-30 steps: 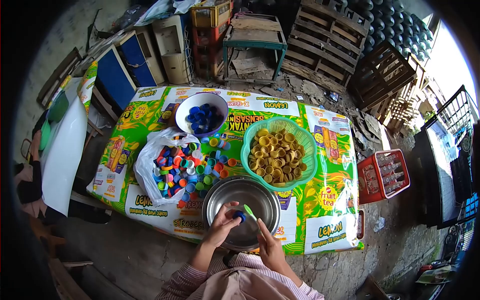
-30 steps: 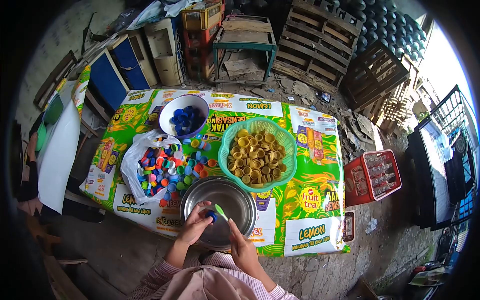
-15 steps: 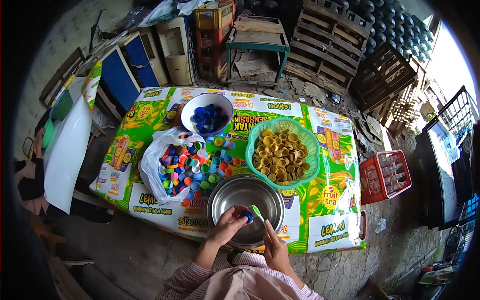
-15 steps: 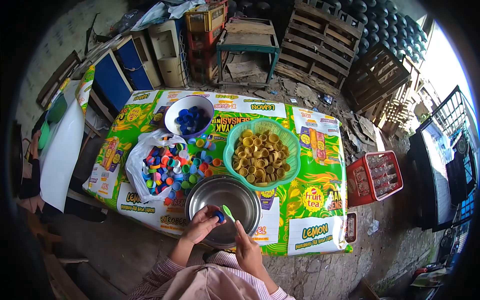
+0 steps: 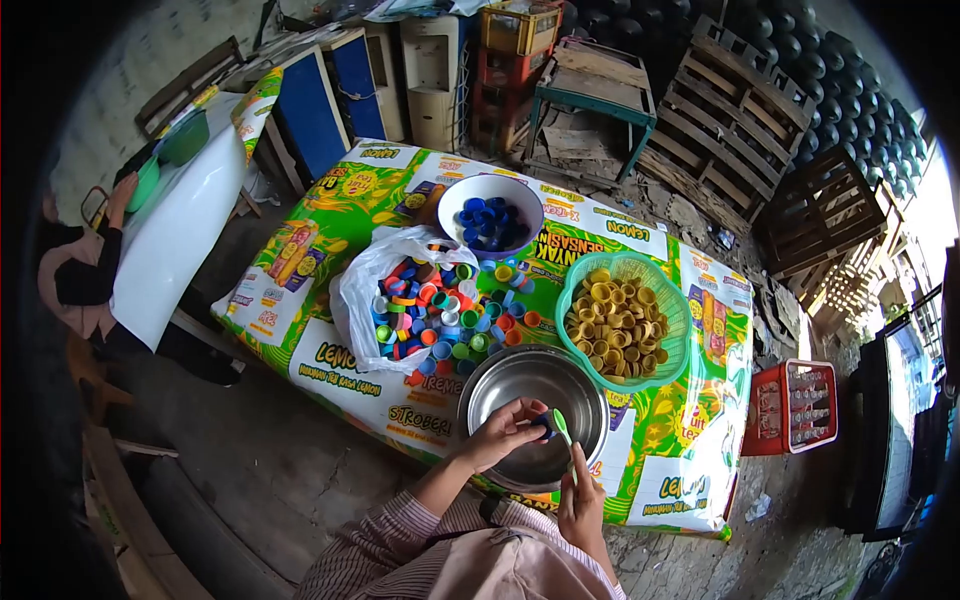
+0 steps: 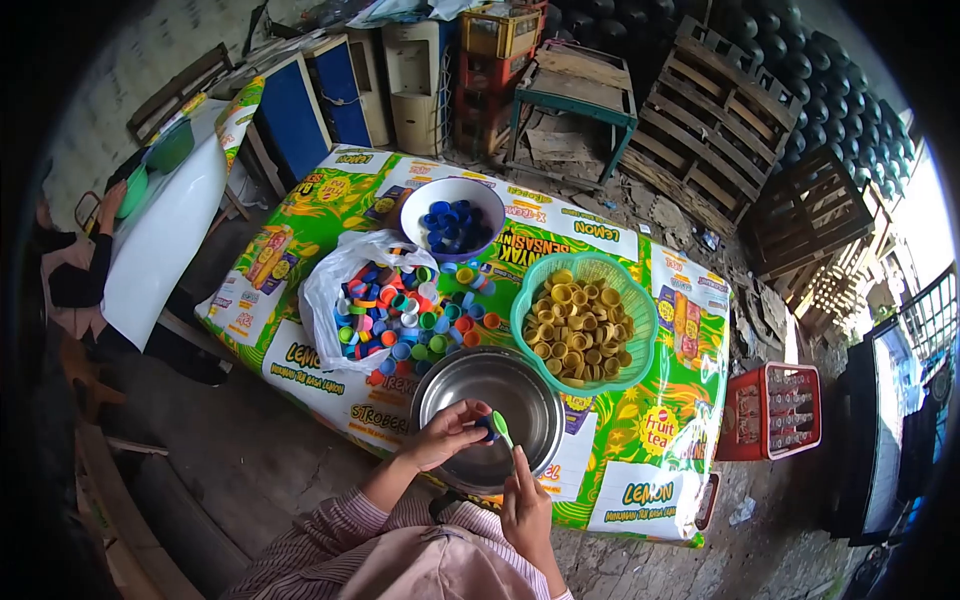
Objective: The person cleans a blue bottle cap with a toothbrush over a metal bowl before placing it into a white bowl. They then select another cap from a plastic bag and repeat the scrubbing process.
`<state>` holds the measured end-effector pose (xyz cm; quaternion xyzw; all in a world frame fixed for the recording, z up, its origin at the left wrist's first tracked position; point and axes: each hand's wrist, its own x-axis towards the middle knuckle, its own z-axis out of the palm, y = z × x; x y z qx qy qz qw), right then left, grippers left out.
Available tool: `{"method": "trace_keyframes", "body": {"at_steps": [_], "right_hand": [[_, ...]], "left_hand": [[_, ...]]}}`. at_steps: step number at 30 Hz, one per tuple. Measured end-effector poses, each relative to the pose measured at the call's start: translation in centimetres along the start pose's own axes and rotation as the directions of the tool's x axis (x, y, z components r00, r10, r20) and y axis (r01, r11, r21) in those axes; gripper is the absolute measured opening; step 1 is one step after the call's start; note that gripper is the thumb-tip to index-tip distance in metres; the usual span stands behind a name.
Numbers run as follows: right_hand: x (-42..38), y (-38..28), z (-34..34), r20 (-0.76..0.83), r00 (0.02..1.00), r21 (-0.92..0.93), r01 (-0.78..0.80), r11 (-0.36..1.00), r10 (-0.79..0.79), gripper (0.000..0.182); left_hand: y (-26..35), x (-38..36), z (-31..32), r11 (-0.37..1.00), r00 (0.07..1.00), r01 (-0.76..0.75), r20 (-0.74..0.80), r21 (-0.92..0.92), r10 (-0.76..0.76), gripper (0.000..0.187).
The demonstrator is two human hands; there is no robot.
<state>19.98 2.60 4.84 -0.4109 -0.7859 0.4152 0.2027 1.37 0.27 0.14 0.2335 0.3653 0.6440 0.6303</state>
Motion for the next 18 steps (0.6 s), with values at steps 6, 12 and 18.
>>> {"method": "trace_keyframes", "body": {"at_steps": [6, 12, 18], "right_hand": [[0.9, 0.6, 0.4, -0.036, 0.999, -0.046, 0.018, 0.999, -0.02, 0.048], [1.3, 2.2, 0.4, 0.038, 0.997, -0.03, -0.066, 0.997, 0.067, 0.051], [1.0, 0.9, 0.2, -0.047, 0.993, 0.005, 0.11, 0.994, -0.109, 0.053]], "left_hand": [[-1.1, -0.5, 0.1, 0.962, 0.999, 0.034, 0.017, -0.27, -0.031, 0.025], [-0.3, -0.7, -0.6, 0.945, 0.998, 0.023, -0.04, -0.325, -0.038, 0.029], [1.4, 0.1, 0.0, 0.987, 0.998, -0.031, -0.051, -0.155, 0.024, 0.029]]}}
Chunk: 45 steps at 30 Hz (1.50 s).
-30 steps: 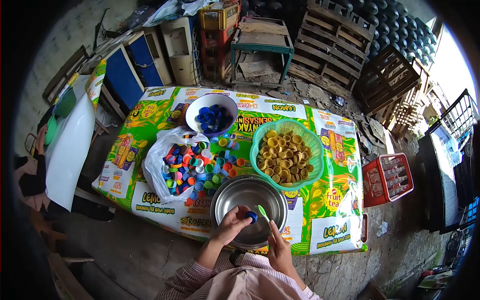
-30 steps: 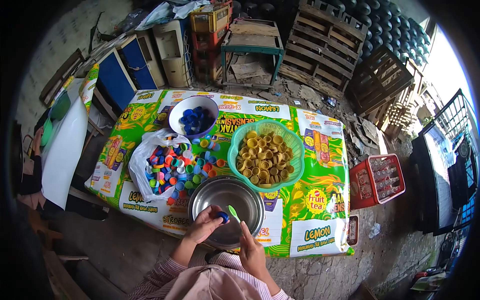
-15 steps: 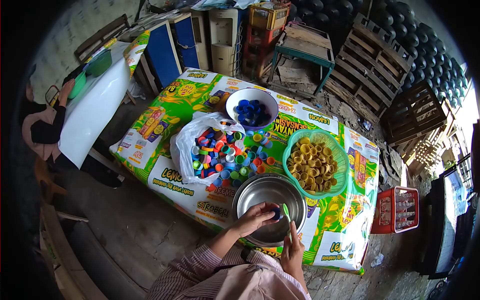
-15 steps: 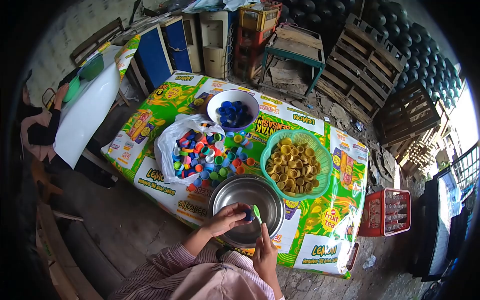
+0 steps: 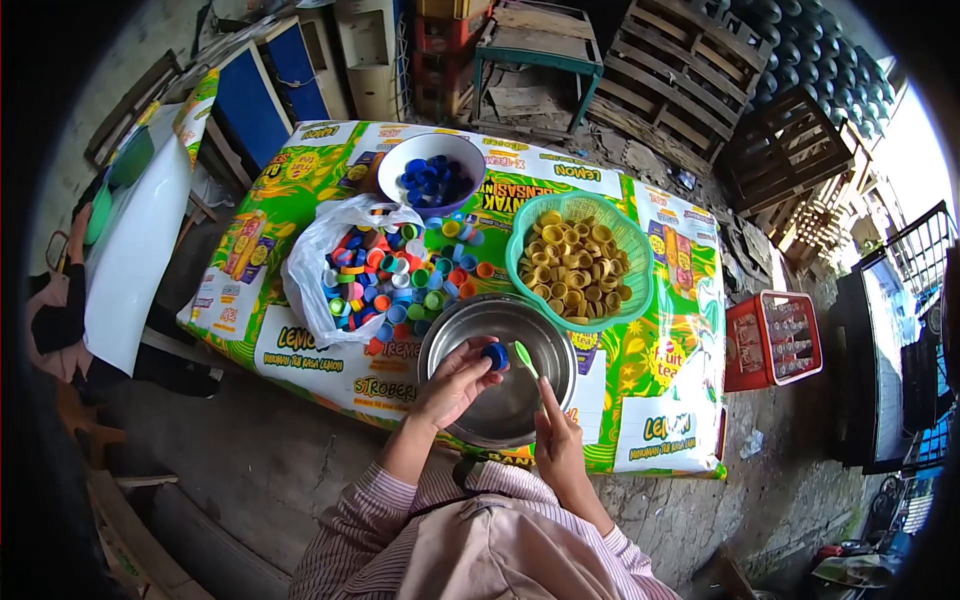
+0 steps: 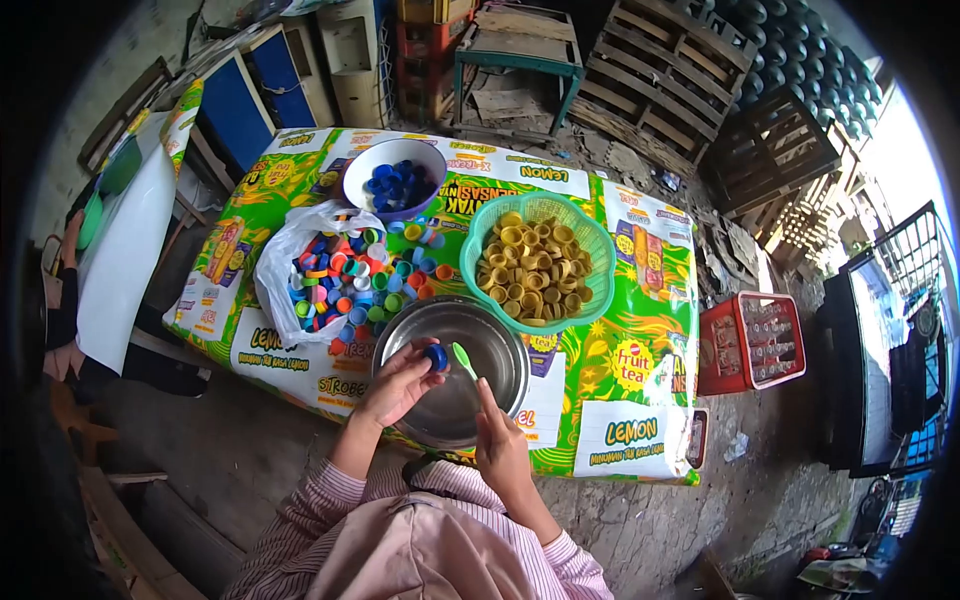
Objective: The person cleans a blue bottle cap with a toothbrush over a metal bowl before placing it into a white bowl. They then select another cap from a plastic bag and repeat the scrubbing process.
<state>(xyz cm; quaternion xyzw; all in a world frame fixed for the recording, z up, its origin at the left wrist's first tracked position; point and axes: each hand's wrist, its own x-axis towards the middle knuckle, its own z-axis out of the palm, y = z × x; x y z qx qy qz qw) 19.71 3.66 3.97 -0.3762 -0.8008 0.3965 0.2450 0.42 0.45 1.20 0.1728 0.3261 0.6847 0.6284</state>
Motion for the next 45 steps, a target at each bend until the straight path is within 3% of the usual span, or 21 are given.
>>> {"method": "trace_keyframes", "body": {"at_steps": [2, 6, 8, 10, 12, 14, 16, 19, 20, 24, 27, 28, 30, 31, 33, 34, 36, 38, 40, 44, 45], "right_hand": [[0.1, 0.1, 0.1, 0.024, 0.999, -0.026, -0.046, 0.999, 0.046, 0.052], [-0.1, -0.1, 0.7, -0.115, 0.987, 0.047, 0.12, 0.992, -0.114, 0.053], [0.4, 0.1, 0.5, -0.013, 0.999, -0.061, -0.039, 0.997, 0.038, 0.052], [0.1, 0.2, 0.7, -0.049, 0.997, -0.042, -0.059, 0.997, 0.057, 0.05], [-0.3, -0.2, 1.1, -0.123, 0.984, -0.072, 0.121, 0.99, -0.129, 0.051], [-0.6, 0.2, 1.2, -0.054, 0.992, -0.1, 0.105, 0.989, -0.111, 0.054], [0.1, 0.3, 0.9, -0.054, 0.998, -0.042, -0.022, 0.999, 0.02, 0.053], [-0.7, 0.0, 0.8, -0.048, 0.999, -0.034, 0.022, 0.999, -0.023, 0.051], [-0.7, -0.1, 1.0, -0.032, 0.998, -0.029, 0.052, 0.998, -0.053, 0.05], [-0.7, 0.7, 0.7, -0.048, 0.996, 0.007, -0.075, 0.997, 0.075, 0.051], [-1.6, 0.8, 1.4, -0.017, 1.0, -0.01, 0.002, 1.0, -0.002, 0.052], [-1.6, 0.9, 1.5, 0.048, 0.991, 0.034, -0.129, 0.991, 0.128, 0.052], [-1.4, 1.2, 1.0, 0.064, 0.964, 0.003, -0.259, 0.966, 0.258, 0.052], [-1.4, 1.4, 1.2, 0.07, 0.964, 0.004, -0.256, 0.967, 0.255, 0.052], [-1.8, 1.7, 1.4, 0.021, 0.999, 0.066, 0.03, 0.997, -0.032, 0.052], [-1.5, 1.7, 1.1, 0.021, 0.999, 0.069, 0.036, 0.997, -0.038, 0.052], [-1.3, 1.6, 0.4, 0.109, 0.976, 0.078, -0.198, 0.977, 0.189, 0.053], [-1.6, 2.1, 0.5, 0.063, 0.987, 0.088, -0.153, 0.984, 0.147, 0.053], [-1.8, 2.1, 0.4, 0.043, 0.999, 0.103, 0.023, 0.994, -0.027, 0.053], [-2.0, 2.6, -0.2, 0.003, 0.998, 0.128, -0.055, 0.99, 0.055, 0.053], [-1.9, 1.9, -0.4, -0.083, 0.99, 0.129, 0.124, 0.984, -0.113, 0.053]], "left_hand": [[-0.3, -0.1, -0.1, 0.999, 1.0, 0.014, 0.025, -0.044, -0.013, 0.028], [-0.4, -0.1, 0.5, 0.999, 0.999, 0.032, -0.007, -0.043, -0.032, 0.024], [-0.6, -0.1, 0.6, 0.994, 0.998, 0.054, 0.012, -0.096, -0.054, 0.022], [-1.0, -0.2, 0.7, 0.994, 0.999, 0.041, -0.007, -0.103, -0.042, 0.023], [-1.1, -0.1, 0.5, 0.993, 0.999, 0.026, -0.038, -0.111, -0.03, 0.023], [-1.5, -0.2, 0.2, 0.997, 0.998, 0.032, -0.047, -0.071, -0.035, 0.023], [-1.7, -0.5, -0.1, 0.997, 0.999, 0.027, -0.041, -0.066, -0.029, 0.029], [-1.7, -0.6, 0.2, 0.997, 0.998, 0.032, -0.059, -0.068, -0.036, 0.041], [-2.1, -0.6, 0.1, 0.995, 0.997, 0.036, -0.069, -0.097, -0.043, 0.036], [-2.7, -1.1, -0.3, 0.992, 0.996, 0.035, -0.071, -0.121, -0.044, 0.029], [-4.2, -1.1, -1.1, 0.996, 0.982, -0.009, -0.19, -0.09, -0.009, 0.027], [-4.4, -1.0, -1.2, 0.998, 0.97, -0.012, -0.244, -0.069, -0.005, 0.026], [-4.5, -0.9, -1.0, 0.989, 0.981, -0.015, -0.195, -0.144, -0.014, 0.025], [-4.4, -0.8, -0.7, 0.986, 0.981, -0.018, -0.193, -0.166, -0.015, 0.025], [-4.8, -1.1, -0.5, 0.966, 0.988, -0.021, -0.151, -0.258, -0.019, 0.025], [-4.8, -1.2, -0.4, 0.967, 0.988, -0.026, -0.152, -0.255, -0.013, 0.025], [-4.8, -1.7, 0.1, 0.977, 0.989, 0.004, -0.145, -0.214, -0.036, 0.025], [-5.3, -1.4, -0.2, 0.976, 0.986, -0.001, -0.165, -0.217, -0.036, 0.025], [-5.7, -1.4, -0.4, 0.975, 0.981, -0.007, -0.19, -0.222, -0.036, 0.025], [-5.6, -1.5, 0.5, 0.951, 0.985, -0.062, -0.175, -0.303, 0.009, 0.03], [-5.5, -1.6, 0.8, 0.951, 0.986, -0.065, -0.167, -0.302, 0.014, 0.03]]}}
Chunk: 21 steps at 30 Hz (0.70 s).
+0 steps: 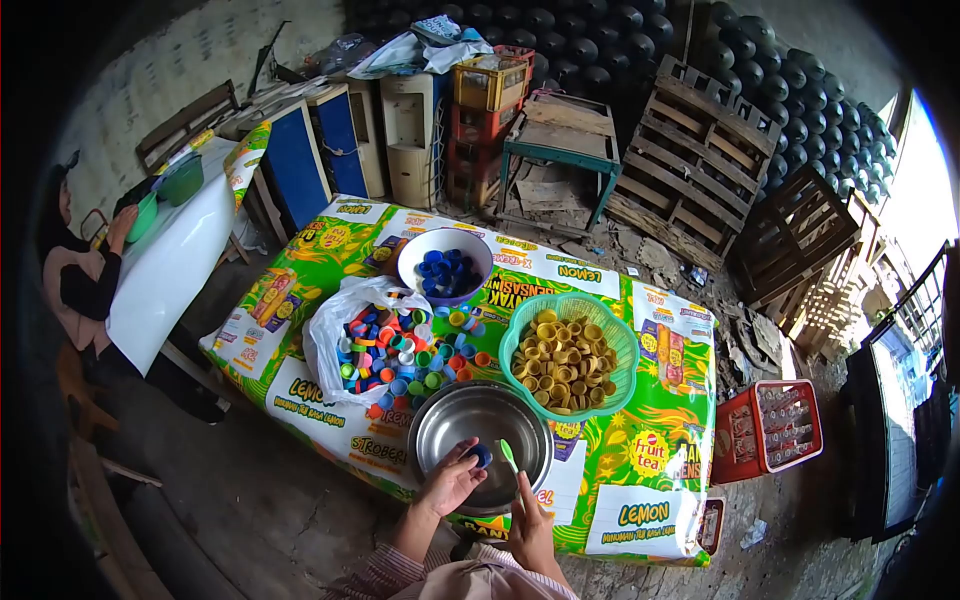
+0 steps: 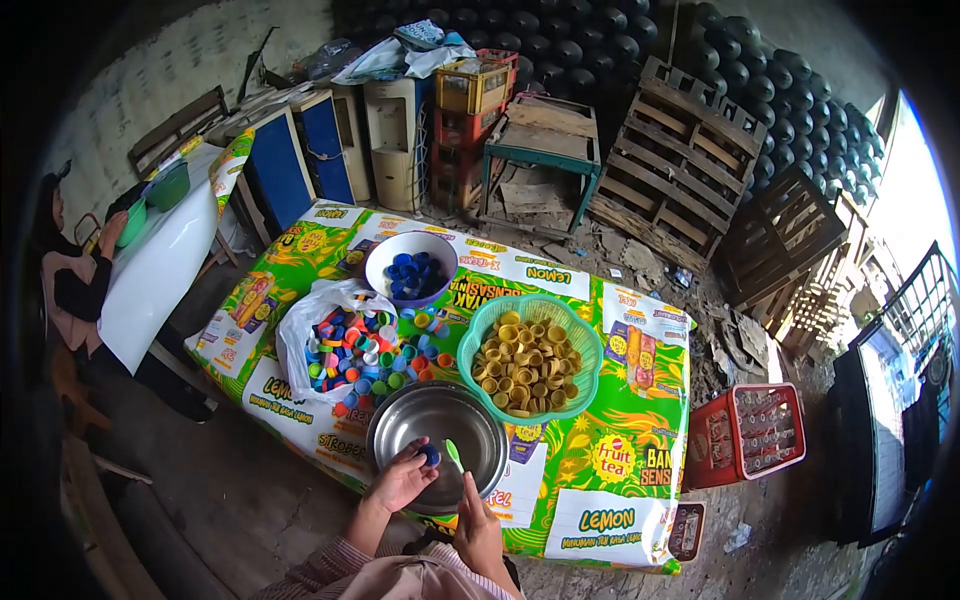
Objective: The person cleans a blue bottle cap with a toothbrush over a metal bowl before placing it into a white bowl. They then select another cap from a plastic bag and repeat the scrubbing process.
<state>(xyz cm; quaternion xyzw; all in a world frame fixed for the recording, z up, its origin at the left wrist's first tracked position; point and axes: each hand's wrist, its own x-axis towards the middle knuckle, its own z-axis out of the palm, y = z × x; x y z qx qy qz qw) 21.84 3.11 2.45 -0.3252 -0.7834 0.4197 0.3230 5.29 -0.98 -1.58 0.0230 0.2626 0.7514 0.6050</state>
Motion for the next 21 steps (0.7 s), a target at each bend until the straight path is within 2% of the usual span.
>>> {"method": "trace_keyframes", "body": {"at_steps": [1, 3, 4, 5, 7, 8, 9, 11, 12, 13, 15, 16, 17, 19, 20, 21], "right_hand": [[-0.2, 0.1, -0.1, 0.005, 1.0, 0.002, 0.0, 1.0, 0.0, 0.053], [-0.2, 0.4, -0.3, 0.181, 0.961, -0.02, -0.207, 0.978, 0.207, 0.053], [-0.1, -0.1, -0.8, 0.202, 0.923, -0.063, -0.32, 0.945, 0.327, 0.054], [-0.4, 0.0, -0.7, 0.203, 0.923, -0.06, -0.321, 0.945, 0.327, 0.054], [-0.8, 0.3, -0.8, 0.146, 0.983, 0.031, -0.119, 0.992, 0.113, 0.055], [-0.8, 0.2, -0.9, 0.172, 0.971, -0.011, -0.169, 0.986, 0.169, 0.055], [-0.7, 0.4, -1.0, 0.171, 0.972, -0.014, -0.159, 0.987, 0.159, 0.055], [-1.1, 0.9, -1.2, 0.097, 0.98, -0.027, -0.174, 0.984, 0.176, 0.052], [-1.3, 0.5, -1.5, 0.064, 0.992, -0.028, -0.109, 0.994, 0.11, 0.053], [-1.5, 0.5, -1.5, 0.067, 0.992, -0.028, -0.107, 0.994, 0.109, 0.053], [-1.2, 0.4, -1.1, 0.12, 0.976, -0.007, -0.184, 0.983, 0.184, 0.053], [-1.4, 1.3, -1.0, 0.142, 0.982, -0.043, -0.122, 0.992, 0.127, 0.054], [-1.5, 1.6, -0.8, 0.137, 0.982, -0.038, -0.124, 0.992, 0.128, 0.054], [-1.3, 0.8, -0.8, 0.006, 0.996, -0.008, 0.088, 0.996, -0.088, 0.055], [-1.5, 0.3, -1.3, 0.101, 0.994, -0.019, -0.042, 0.999, 0.044, 0.055], [-1.3, 0.5, -1.3, 0.1, 0.994, -0.022, -0.051, 0.998, 0.053, 0.055]], "left_hand": [[-0.2, -0.3, 0.1, 1.0, 1.0, 0.0, 0.009, 0.002, 0.0, 0.031], [-0.7, -0.2, -0.7, 1.0, 1.0, 0.026, -0.01, 0.002, -0.026, 0.032], [-0.9, -0.2, -0.9, 1.0, 1.0, 0.004, 0.006, 0.014, -0.004, 0.03], [-1.1, -0.4, -1.2, 1.0, 1.0, -0.01, 0.017, 0.023, 0.009, 0.029], [-1.5, -0.6, -0.6, 1.0, 1.0, -0.019, 0.017, 0.02, 0.018, 0.027], [-1.7, -0.8, -0.2, 0.998, 1.0, -0.025, -0.018, 0.056, 0.026, 0.027], [-1.6, -0.8, 0.3, 0.995, 0.998, -0.03, -0.053, 0.093, 0.035, 0.028], [-1.9, -0.7, 0.1, 0.998, 0.999, -0.039, -0.025, 0.053, 0.04, 0.03], [-2.0, -0.4, -0.1, 0.995, 0.997, -0.053, -0.047, 0.09, 0.057, 0.03], [-2.2, -0.3, -0.3, 0.99, 0.995, -0.064, -0.071, 0.129, 0.074, 0.031], [-2.5, -0.6, -0.2, 0.999, 0.999, -0.03, -0.04, 0.04, 0.032, 0.031], [-2.7, -0.9, 0.2, 0.999, 0.998, -0.037, -0.046, 0.015, 0.037, 0.031], [-2.6, -0.9, 0.1, 0.999, 0.998, -0.034, -0.045, 0.021, 0.035, 0.031], [-2.7, -0.8, -0.3, 0.999, 0.998, -0.051, -0.042, 0.006, 0.051, 0.031], [-2.8, -0.5, -1.3, 1.0, 1.0, -0.029, 0.0, -0.013, 0.029, 0.031], [-2.6, -0.9, -0.7, 1.0, 1.0, -0.02, -0.002, -0.016, 0.02, 0.031]]}}
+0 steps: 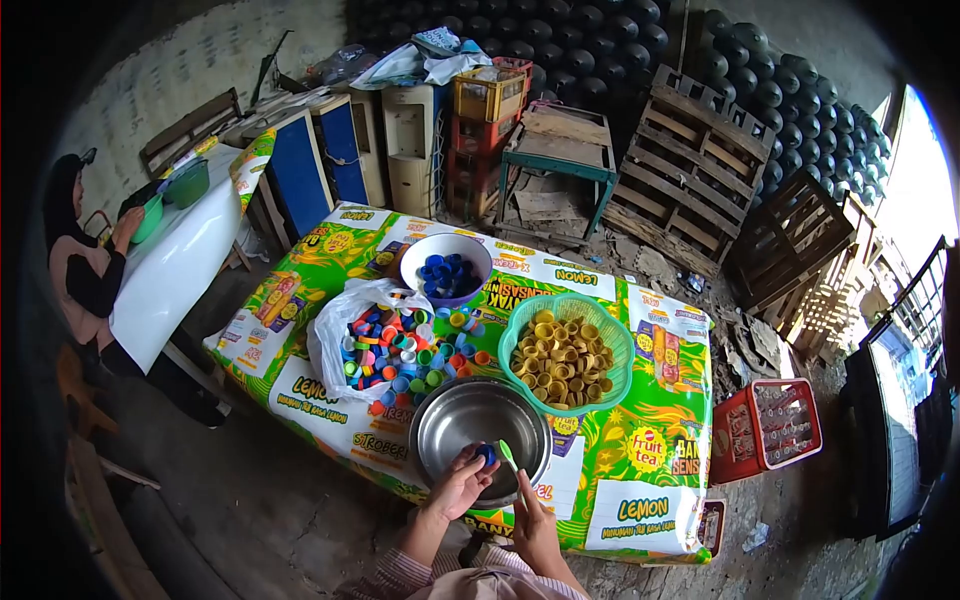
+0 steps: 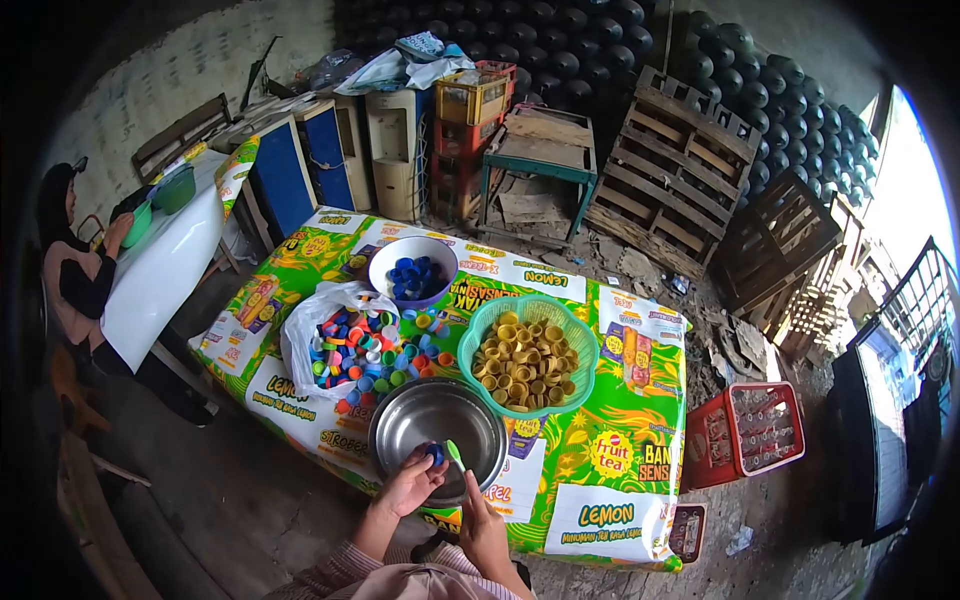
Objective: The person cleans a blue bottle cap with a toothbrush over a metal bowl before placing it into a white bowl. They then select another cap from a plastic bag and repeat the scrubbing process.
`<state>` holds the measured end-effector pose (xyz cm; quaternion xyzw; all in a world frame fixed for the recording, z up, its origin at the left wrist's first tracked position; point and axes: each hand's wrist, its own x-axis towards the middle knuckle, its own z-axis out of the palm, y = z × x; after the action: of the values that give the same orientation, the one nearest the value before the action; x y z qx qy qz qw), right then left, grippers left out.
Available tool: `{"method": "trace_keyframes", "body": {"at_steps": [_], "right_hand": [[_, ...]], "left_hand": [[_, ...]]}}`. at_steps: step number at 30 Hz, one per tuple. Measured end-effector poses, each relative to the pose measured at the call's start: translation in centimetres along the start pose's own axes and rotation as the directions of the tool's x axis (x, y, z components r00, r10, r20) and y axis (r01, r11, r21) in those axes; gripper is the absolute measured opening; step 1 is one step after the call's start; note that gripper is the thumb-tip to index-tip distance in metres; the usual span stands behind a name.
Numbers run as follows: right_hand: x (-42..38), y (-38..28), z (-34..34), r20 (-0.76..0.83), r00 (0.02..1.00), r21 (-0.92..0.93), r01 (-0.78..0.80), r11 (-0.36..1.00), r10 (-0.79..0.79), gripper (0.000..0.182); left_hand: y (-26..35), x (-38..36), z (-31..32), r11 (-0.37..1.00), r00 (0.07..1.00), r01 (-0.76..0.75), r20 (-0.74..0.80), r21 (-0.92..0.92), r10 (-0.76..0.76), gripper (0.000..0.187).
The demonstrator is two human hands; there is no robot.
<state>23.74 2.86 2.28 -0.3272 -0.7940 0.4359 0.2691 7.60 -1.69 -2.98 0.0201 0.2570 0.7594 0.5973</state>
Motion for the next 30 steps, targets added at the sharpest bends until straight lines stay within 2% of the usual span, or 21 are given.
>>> {"method": "trace_keyframes", "body": {"at_steps": [2, 3, 4, 5, 6, 9, 11, 12, 14, 16, 18, 19, 20, 22, 23, 24, 26, 27, 28, 30], "right_hand": [[0.1, 1.2, 0.3, 0.067, 0.99, -0.028, -0.12, 0.992, 0.122, 0.055], [0.3, 0.9, 0.5, -0.037, 0.999, -0.033, -0.022, 0.999, 0.021, 0.055], [0.2, 0.7, 0.4, -0.034, 0.999, -0.003, -0.018, 1.0, 0.018, 0.056], [0.5, -0.5, 0.0, -0.005, 0.999, -0.002, -0.04, 0.999, 0.04, 0.056], [0.7, -0.2, 0.4, -0.05, 0.997, 0.012, 0.054, 0.998, -0.053, 0.056], [1.1, -1.6, 0.3, -0.035, 0.999, -0.036, -0.027, 0.999, 0.026, 0.054], [1.6, -1.9, 0.6, -0.121, 0.983, -0.043, 0.133, 0.99, -0.137, 0.055], [1.9, -1.9, 0.8, -0.129, 0.983, -0.044, 0.129, 0.991, -0.134, 0.055], [2.5, -1.6, 1.4, -0.083, 0.997, -0.05, -0.01, 0.999, 0.005, 0.054], [2.4, -1.7, 1.7, -0.139, 0.99, -0.033, -0.04, 0.999, 0.035, 0.054], [2.2, -2.2, 2.1, -0.164, 0.977, -0.063, 0.124, 0.99, -0.133, 0.054], [2.5, -2.6, 2.2, -0.114, 0.988, -0.083, 0.09, 0.992, -0.099, 0.055], [2.8, -2.4, 2.2, -0.121, 0.988, -0.084, 0.082, 0.993, -0.092, 0.055], [3.2, -1.8, 2.3, -0.164, 0.985, -0.054, -0.057, 0.997, 0.047, 0.055], [3.2, -2.0, 2.4, -0.226, 0.973, -0.073, 0.023, 0.997, -0.039, 0.055], [2.9, -2.1, 2.5, -0.226, 0.973, -0.074, 0.019, 0.997, -0.035, 0.055], [2.7, -2.2, 2.9, -0.14, 0.982, -0.131, 0.105, 0.986, -0.123, 0.055], [2.9, -2.2, 3.0, -0.146, 0.982, -0.132, 0.102, 0.986, -0.121, 0.055], [2.9, -2.2, 3.1, -0.152, 0.987, -0.121, 0.038, 0.992, -0.056, 0.054], [3.4, -2.0, 2.9, -0.154, 0.986, -0.102, -0.083, 0.991, 0.067, 0.052]], "left_hand": [[0.9, -0.3, 1.2, 0.99, 1.0, -0.012, 0.007, 0.143, 0.011, 0.032], [1.3, -0.3, 1.2, 0.985, 1.0, 0.005, -0.016, 0.17, -0.003, 0.032], [1.6, -0.1, 1.1, 0.992, 0.999, -0.018, -0.03, 0.125, 0.022, 0.028], [2.2, 0.1, 0.8, 0.998, 1.0, -0.012, 0.029, 0.06, 0.01, 0.02], [2.9, 0.5, 0.9, 0.999, 0.999, -0.011, 0.044, 0.045, 0.009, 0.015], [4.4, 1.0, 1.5, 0.998, 0.996, 0.031, 0.082, 0.056, -0.035, 0.018], [4.9, 1.2, 2.7, 0.998, 0.994, 0.024, 0.108, 0.066, -0.032, 0.021], [5.2, 1.2, 3.1, 0.995, 0.995, 0.047, 0.084, 0.091, -0.055, 0.023], [5.5, 1.7, 2.9, 0.99, 0.994, 0.078, 0.065, 0.121, -0.086, 0.026], [5.8, 2.1, 2.4, 0.986, 0.981, 0.114, 0.145, 0.12, -0.131, 0.029], [6.0, 2.3, 2.3, 0.984, 0.976, 0.13, 0.157, 0.122, -0.149, 0.028], [6.0, 2.4, 2.3, 0.982, 0.973, 0.143, 0.166, 0.125, -0.163, 0.029], [6.1, 2.5, 2.3, 0.98, 0.969, 0.154, 0.174, 0.128, -0.176, 0.029], [6.3, 2.6, 2.3, 0.979, 0.971, 0.16, 0.155, 0.128, -0.18, 0.028], [6.4, 2.6, 2.3, 0.979, 0.975, 0.159, 0.137, 0.127, -0.176, 0.027], [6.4, 2.7, 2.3, 0.979, 0.974, 0.163, 0.136, 0.126, -0.179, 0.027], [6.7, 3.1, 2.4, 0.983, 0.972, 0.154, 0.162, 0.098, -0.169, 0.025], [6.9, 3.4, 1.9, 0.979, 0.962, 0.188, 0.184, 0.082, -0.2, 0.025], [6.9, 3.4, 1.4, 0.977, 0.961, 0.195, 0.184, 0.084, -0.208, 0.025], [6.9, 3.6, 1.2, 0.97, 0.966, 0.242, 0.1, -0.029, -0.238, 0.027]]}}
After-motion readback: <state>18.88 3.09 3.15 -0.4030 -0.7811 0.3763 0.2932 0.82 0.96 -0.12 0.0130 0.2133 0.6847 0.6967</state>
